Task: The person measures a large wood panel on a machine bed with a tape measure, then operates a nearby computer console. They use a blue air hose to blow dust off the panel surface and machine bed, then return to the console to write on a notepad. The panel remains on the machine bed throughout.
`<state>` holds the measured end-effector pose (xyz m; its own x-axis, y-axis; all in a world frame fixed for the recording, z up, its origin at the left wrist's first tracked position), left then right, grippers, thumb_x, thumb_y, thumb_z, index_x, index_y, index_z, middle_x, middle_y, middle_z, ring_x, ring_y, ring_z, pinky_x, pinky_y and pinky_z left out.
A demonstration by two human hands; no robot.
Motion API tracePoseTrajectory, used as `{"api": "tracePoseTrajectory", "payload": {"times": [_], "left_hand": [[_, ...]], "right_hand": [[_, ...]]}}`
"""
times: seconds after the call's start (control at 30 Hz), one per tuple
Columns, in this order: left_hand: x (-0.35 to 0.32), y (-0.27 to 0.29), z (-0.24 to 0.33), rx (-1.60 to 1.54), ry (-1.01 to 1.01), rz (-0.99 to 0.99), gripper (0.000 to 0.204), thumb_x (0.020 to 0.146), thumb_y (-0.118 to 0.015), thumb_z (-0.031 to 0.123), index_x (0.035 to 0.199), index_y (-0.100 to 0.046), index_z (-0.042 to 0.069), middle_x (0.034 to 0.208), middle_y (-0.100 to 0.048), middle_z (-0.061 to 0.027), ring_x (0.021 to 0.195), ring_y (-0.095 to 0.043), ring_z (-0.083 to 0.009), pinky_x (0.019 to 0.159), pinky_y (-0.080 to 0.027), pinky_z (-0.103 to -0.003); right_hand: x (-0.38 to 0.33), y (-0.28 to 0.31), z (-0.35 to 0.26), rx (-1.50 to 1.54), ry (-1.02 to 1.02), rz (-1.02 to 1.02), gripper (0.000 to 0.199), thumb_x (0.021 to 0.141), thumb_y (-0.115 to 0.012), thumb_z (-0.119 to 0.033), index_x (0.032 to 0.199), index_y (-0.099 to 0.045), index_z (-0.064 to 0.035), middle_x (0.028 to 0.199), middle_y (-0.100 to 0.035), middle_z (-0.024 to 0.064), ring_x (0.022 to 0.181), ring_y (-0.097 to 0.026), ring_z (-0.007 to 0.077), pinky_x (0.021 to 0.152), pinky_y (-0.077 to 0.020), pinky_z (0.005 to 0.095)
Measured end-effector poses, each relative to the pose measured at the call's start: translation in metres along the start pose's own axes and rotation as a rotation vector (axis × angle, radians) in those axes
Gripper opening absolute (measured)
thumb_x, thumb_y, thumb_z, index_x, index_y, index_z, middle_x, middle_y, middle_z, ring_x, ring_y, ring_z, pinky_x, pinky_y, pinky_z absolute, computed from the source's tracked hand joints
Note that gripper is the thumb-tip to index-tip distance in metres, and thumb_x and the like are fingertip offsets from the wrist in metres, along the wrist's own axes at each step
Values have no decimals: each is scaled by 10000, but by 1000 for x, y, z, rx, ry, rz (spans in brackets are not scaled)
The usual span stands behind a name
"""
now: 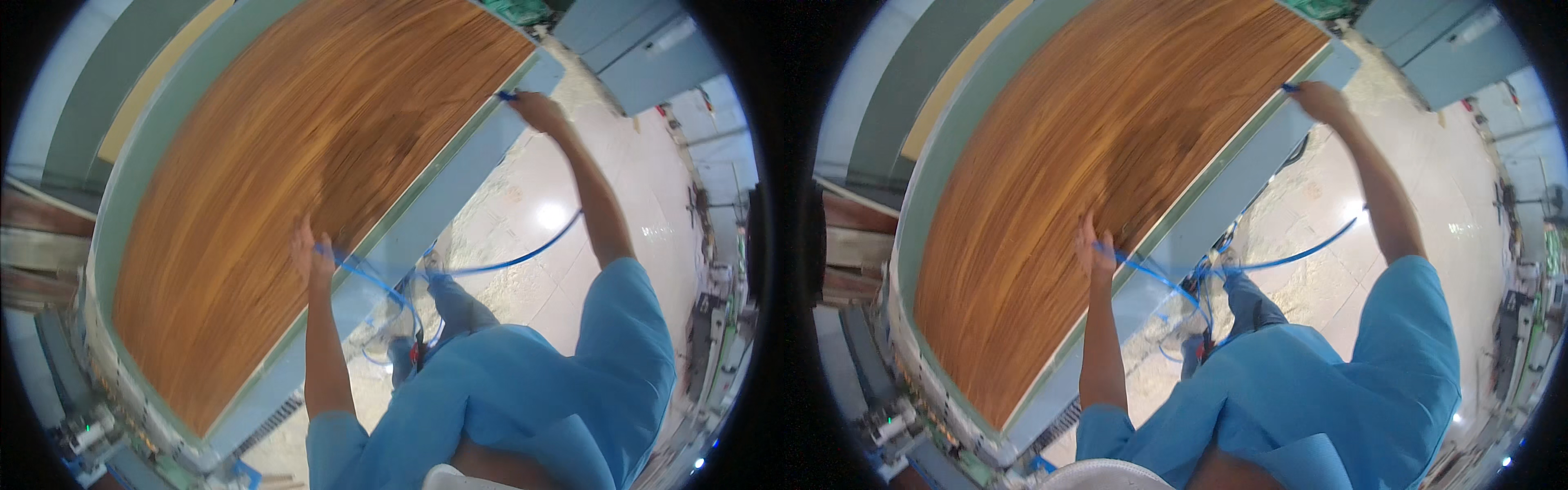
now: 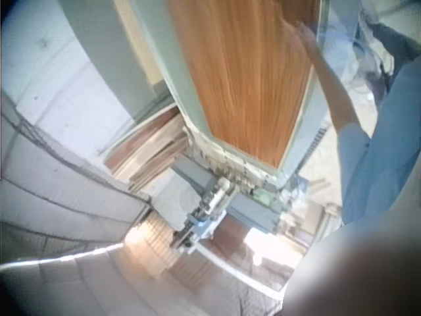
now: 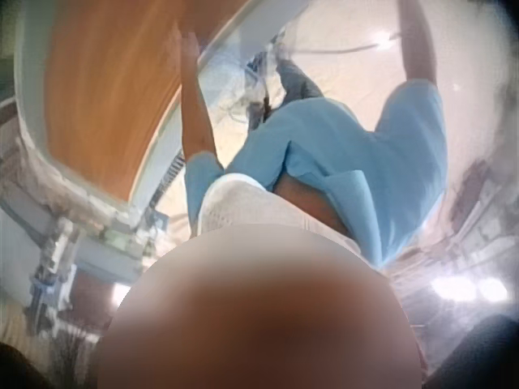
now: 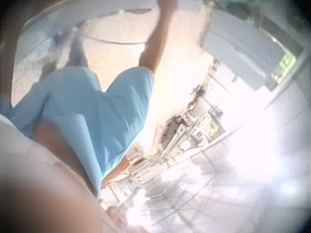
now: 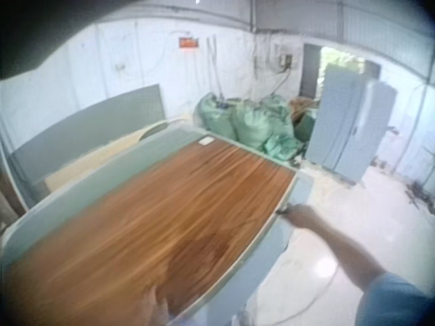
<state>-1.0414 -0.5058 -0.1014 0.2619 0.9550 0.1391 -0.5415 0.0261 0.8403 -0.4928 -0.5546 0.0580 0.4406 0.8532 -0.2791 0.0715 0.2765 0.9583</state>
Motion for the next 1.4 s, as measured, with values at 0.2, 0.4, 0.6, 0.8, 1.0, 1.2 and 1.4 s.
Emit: {"api": "tracePoseTrajectory", "payload": {"times": [0.2,0.4,0.6,0.8,1.0,1.2,1.4], "left_hand": [[-37,15,6,-176,124,123,615,915,-603,129,1511,-469,62,1537,-471,-253,1424,-430,-443,1201,-311,-525],[-144,61,-15,-158,246,220,607,907,-579,96,1494,-462,-5,1484,-497,-279,1352,-481,-458,1162,-338,-532],[-227,93,-9,-152,198,388,641,873,-599,50,1497,-466,-10,1466,-517,-281,1344,-479,-467,1153,-336,-539],[-277,98,-21,-202,384,343,695,867,-651,16,1531,-446,35,1536,-491,-225,1434,-442,-411,1215,-328,-500],[-305,105,-10,-276,347,374,662,878,-645,27,1512,-451,33,1505,-496,-249,1419,-436,-454,1201,-346,-511],[-328,97,-14,-326,313,408,664,861,-617,-29,1505,-456,0,1537,-469,-237,1437,-431,-414,1221,-309,-490],[-344,77,-7,-441,343,363,628,878,-563,-27,1492,-432,-21,1471,-470,-293,1385,-451,-469,1182,-350,-505]], "right_hand": [[-59,-66,-39,1028,191,-561,397,1106,-492,-387,1098,-678,-36,592,-601,18,458,-577,108,418,-487,269],[-112,-145,-199,1087,348,-911,455,1079,-530,-472,1142,-670,-44,621,-608,37,495,-597,124,419,-481,283],[-136,-168,-277,1026,437,-956,485,1076,-508,-492,1213,-649,-49,624,-590,30,497,-580,122,416,-459,281],[-142,-176,-295,934,485,-740,406,1094,-506,-451,1157,-682,-91,600,-534,-3,448,-497,100,400,-386,274],[-151,-150,-304,899,477,-734,473,1093,-500,-455,1364,-627,-89,556,-535,13,413,-517,103,379,-409,277],[-171,-75,-325,357,624,-553,479,1057,-471,-562,1279,-664,-184,579,-522,37,476,-516,167,478,-424,362],[-157,-65,-383,-76,798,-219,345,1011,-593,-404,1062,-742,-98,856,-712,163,819,-725,300,715,-557,463]]}}
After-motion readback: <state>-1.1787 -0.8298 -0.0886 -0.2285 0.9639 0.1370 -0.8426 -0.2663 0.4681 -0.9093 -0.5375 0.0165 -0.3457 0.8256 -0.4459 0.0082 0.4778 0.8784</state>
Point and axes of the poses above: each hand's wrist, its own x-axis towards the middle knuckle, its own y-axis out of the back of the hand, z = x × y, the point moved 9 cm from there along x, towards the middle knuckle
